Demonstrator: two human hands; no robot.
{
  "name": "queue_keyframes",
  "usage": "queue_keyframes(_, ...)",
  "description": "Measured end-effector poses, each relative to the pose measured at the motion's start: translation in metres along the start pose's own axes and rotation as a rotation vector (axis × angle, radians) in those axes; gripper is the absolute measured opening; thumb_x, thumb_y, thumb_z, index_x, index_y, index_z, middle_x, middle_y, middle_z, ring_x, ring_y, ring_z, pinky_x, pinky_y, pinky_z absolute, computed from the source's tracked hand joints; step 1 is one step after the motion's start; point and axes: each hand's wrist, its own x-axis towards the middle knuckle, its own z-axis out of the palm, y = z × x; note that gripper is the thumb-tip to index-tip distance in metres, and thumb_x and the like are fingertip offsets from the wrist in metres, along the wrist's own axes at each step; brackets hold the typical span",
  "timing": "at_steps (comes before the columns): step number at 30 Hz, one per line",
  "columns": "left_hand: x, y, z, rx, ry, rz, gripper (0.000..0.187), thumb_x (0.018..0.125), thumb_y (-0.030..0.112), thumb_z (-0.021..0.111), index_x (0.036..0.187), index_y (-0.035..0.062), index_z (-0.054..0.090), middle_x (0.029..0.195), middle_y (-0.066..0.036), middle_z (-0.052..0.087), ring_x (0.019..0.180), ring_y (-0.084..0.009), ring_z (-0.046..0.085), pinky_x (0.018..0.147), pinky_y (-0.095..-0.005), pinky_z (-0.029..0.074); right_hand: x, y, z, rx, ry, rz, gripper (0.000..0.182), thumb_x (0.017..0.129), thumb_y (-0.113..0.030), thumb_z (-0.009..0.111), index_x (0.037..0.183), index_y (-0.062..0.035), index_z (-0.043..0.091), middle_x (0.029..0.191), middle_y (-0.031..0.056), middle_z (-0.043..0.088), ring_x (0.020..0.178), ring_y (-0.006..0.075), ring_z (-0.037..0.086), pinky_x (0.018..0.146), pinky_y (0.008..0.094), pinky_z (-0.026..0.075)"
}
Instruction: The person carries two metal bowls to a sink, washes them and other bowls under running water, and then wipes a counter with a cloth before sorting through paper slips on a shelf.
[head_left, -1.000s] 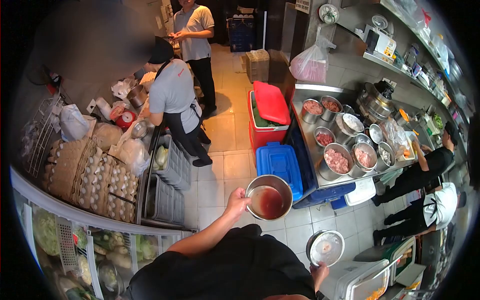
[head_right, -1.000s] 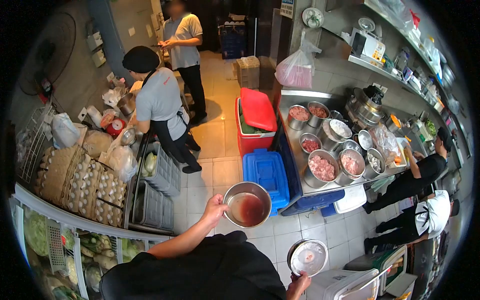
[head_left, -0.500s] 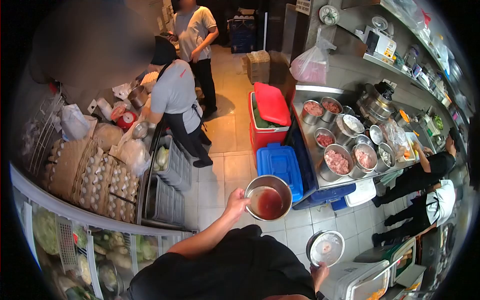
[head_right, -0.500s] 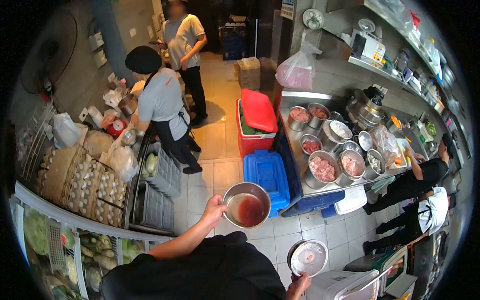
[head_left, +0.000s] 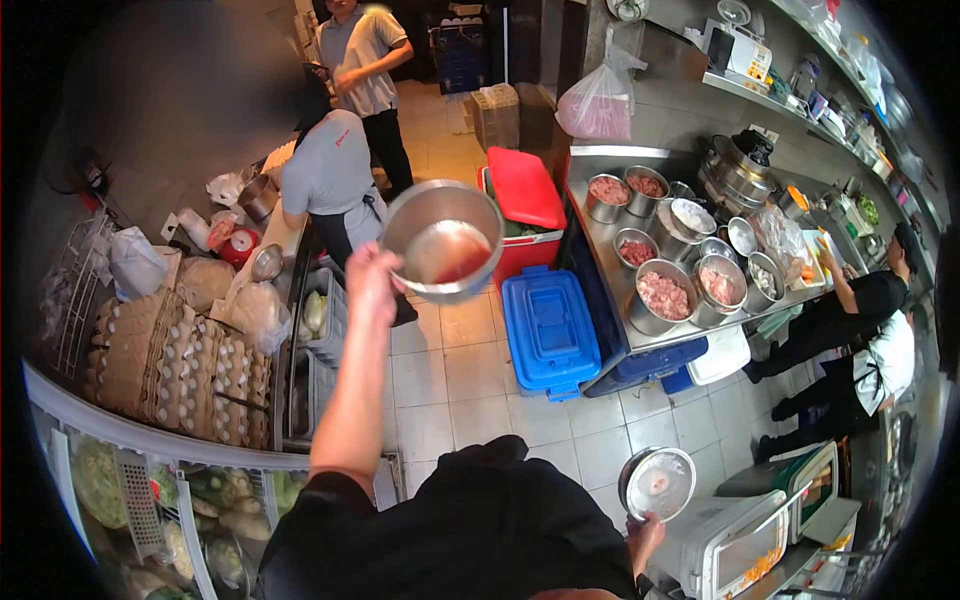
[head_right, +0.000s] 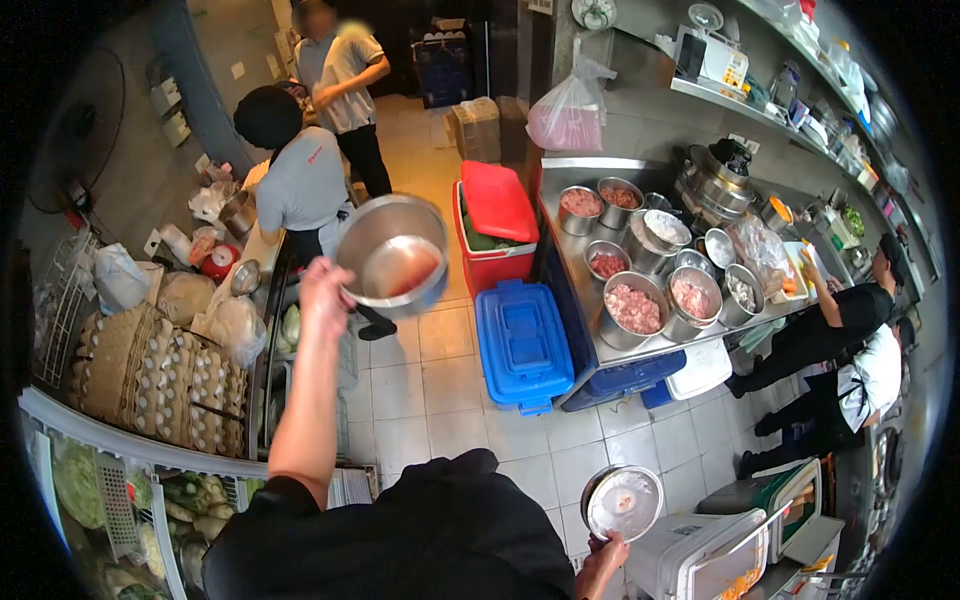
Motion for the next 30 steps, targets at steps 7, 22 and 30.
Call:
queue_keyframes(7, 0.045, 0.057, 0.011, -0.009, 0.028, 0.234, 0.025, 0.080, 0.001, 0.068, 0.098, 0.0097, 0.053, 0.076, -0.004, 0.062, 0.059, -0.0129, 0.061, 0.048, -0.0253, 0.045, 0.023, 0.014, -0.030, 0.050, 0.035, 0.032, 0.043, 0.077, -0.005, 0.057, 0.119, 0.0054, 0.052, 0.090, 0.0176, 0.067, 0.056, 0.0290, 0.068, 0.041, 0.0334, 0.052)
queue_keyframes(22, -0.134, -0.244, 0.061, 0.172, -0.335, -0.341, 0.026, 0.075, -0.003, 0.062, 0.085, 0.0136, 0.045, 0.079, -0.001, 0.061, 0.056, -0.0119, 0.058, 0.043, -0.0239, 0.044, 0.015, 0.008, -0.093, 0.208, 0.167, -0.004, 0.027, 0.080, -0.004, 0.060, 0.105, 0.0060, 0.056, 0.079, 0.0129, 0.066, 0.049, 0.0228, 0.065, 0.040, 0.0329, 0.055)
queue_keyframes(30, -0.267, -0.304, 0.138, 0.305, -0.651, -0.575, 0.022, 0.076, -0.002, 0.060, 0.091, 0.0119, 0.052, 0.070, -0.001, 0.059, 0.049, -0.0104, 0.053, 0.043, -0.0259, 0.044, 0.018, 0.025, -0.157, 0.298, 0.266, 0.030, 0.035, 0.080, -0.003, 0.060, 0.112, 0.0032, 0.048, 0.081, 0.0164, 0.065, 0.053, 0.0276, 0.065, 0.040, 0.0363, 0.052)
